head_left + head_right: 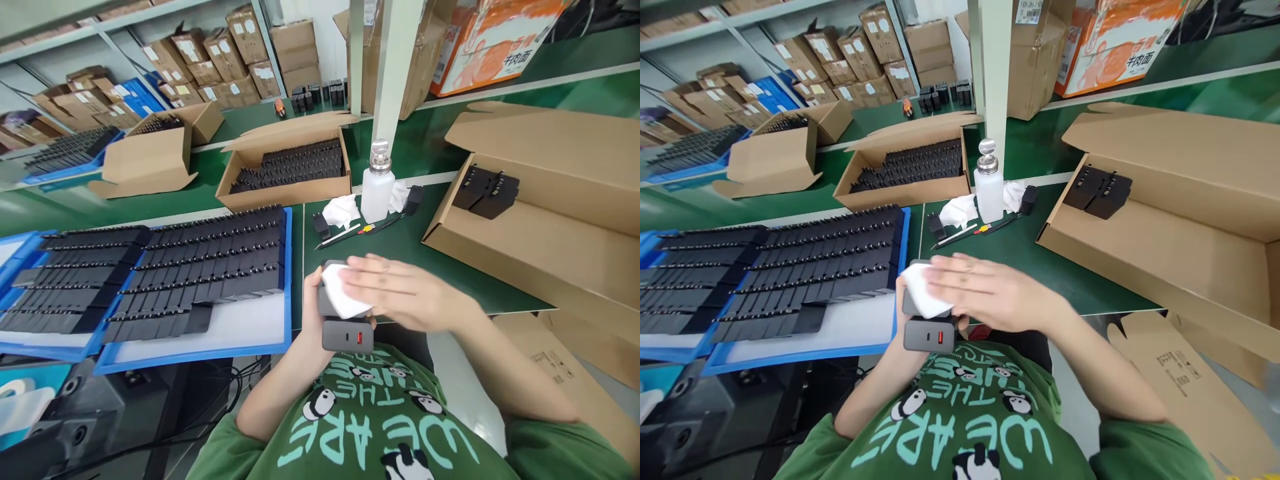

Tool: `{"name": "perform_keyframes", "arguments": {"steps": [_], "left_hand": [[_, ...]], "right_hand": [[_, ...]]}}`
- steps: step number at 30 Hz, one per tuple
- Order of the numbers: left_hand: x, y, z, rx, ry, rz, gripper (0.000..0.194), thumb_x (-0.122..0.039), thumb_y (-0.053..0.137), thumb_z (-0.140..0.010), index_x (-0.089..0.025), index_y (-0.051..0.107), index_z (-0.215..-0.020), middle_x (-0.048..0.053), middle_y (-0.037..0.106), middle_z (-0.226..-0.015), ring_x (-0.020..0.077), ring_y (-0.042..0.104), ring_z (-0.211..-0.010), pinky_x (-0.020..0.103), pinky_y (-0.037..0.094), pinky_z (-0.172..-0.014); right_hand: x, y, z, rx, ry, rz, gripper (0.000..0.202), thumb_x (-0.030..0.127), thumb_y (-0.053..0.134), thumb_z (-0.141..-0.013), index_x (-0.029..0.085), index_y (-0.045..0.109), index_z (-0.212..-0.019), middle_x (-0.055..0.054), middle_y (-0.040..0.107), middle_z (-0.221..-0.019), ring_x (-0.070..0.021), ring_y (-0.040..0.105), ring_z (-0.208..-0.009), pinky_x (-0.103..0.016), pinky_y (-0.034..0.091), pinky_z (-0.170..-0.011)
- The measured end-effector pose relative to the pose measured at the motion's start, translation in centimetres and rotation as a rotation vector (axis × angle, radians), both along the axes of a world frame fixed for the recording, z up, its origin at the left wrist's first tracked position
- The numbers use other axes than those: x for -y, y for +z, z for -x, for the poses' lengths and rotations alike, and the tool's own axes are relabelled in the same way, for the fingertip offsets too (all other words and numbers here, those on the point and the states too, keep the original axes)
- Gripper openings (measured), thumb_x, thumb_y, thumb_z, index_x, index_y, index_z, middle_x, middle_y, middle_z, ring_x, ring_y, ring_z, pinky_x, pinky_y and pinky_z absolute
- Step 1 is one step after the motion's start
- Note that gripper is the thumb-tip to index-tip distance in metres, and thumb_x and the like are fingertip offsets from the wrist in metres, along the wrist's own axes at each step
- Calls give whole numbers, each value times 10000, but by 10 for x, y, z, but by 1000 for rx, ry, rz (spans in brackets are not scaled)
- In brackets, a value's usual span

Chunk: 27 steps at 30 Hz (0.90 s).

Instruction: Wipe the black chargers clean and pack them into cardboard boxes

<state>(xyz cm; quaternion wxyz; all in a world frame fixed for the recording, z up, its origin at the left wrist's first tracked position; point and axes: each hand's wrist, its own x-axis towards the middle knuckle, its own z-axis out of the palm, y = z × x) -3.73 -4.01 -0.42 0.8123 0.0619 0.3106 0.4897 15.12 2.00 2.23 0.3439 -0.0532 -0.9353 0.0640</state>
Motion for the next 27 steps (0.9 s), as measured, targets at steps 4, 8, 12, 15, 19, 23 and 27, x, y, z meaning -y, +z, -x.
{"name": "perform_keyframes", "arguments": {"steps": [4,8,12,15,19,23,27], "left_hand": [[-3,1,0,-1,37,58,518,-617,549,-763,-120,653,-864,60,647,-641,181,596,-531,292,481,-478],[-5,4,-2,18,58,84,436,-540,617,-764,-124,660,-889,58,694,-749,174,664,-661,273,537,-605],[-4,6,0,9,28,107,463,-565,558,-771,-123,668,-852,62,678,-693,182,639,-586,293,532,-547],[-4,8,3,-10,10,119,534,-624,504,-771,-122,667,-851,66,650,-638,187,590,-499,310,491,-460],[-7,12,0,-30,40,197,509,-644,541,-765,-147,640,-807,42,641,-632,161,597,-516,266,478,-491],[-9,13,-5,-45,23,198,546,-653,504,-786,-125,644,-795,69,642,-634,157,602,-539,246,474,-508],[-11,14,-5,-43,2,162,546,-615,418,-810,-126,661,-838,66,619,-618,175,570,-497,293,475,-466]], "right_hand": [[-1,6,-9,-106,-269,50,462,96,517,-948,158,520,-1406,-86,607,-1384,-206,435,-1418,-463,355,-1223],[12,17,5,12,-31,103,373,207,434,-1015,135,563,-1358,-61,555,-1435,-165,380,-1447,-432,173,-1277],[10,17,-18,203,86,177,321,199,433,-1008,124,647,-1236,-80,672,-1294,-163,496,-1370,-398,221,-1265],[13,13,-35,33,-207,230,294,131,502,-955,217,685,-1168,-34,752,-1115,-183,640,-1213,-432,371,-1212],[41,11,-6,-198,-372,82,397,166,432,-992,158,558,-1368,-55,599,-1396,-188,435,-1419,-455,125,-1290],[48,0,-1,123,-24,-102,350,197,432,-1016,86,597,-1304,-35,580,-1407,-156,463,-1394,-360,36,-1287],[18,-36,-56,235,-247,-58,316,184,476,-989,81,639,-1239,-101,679,-1279,-189,566,-1306,-399,174,-1280]]}}
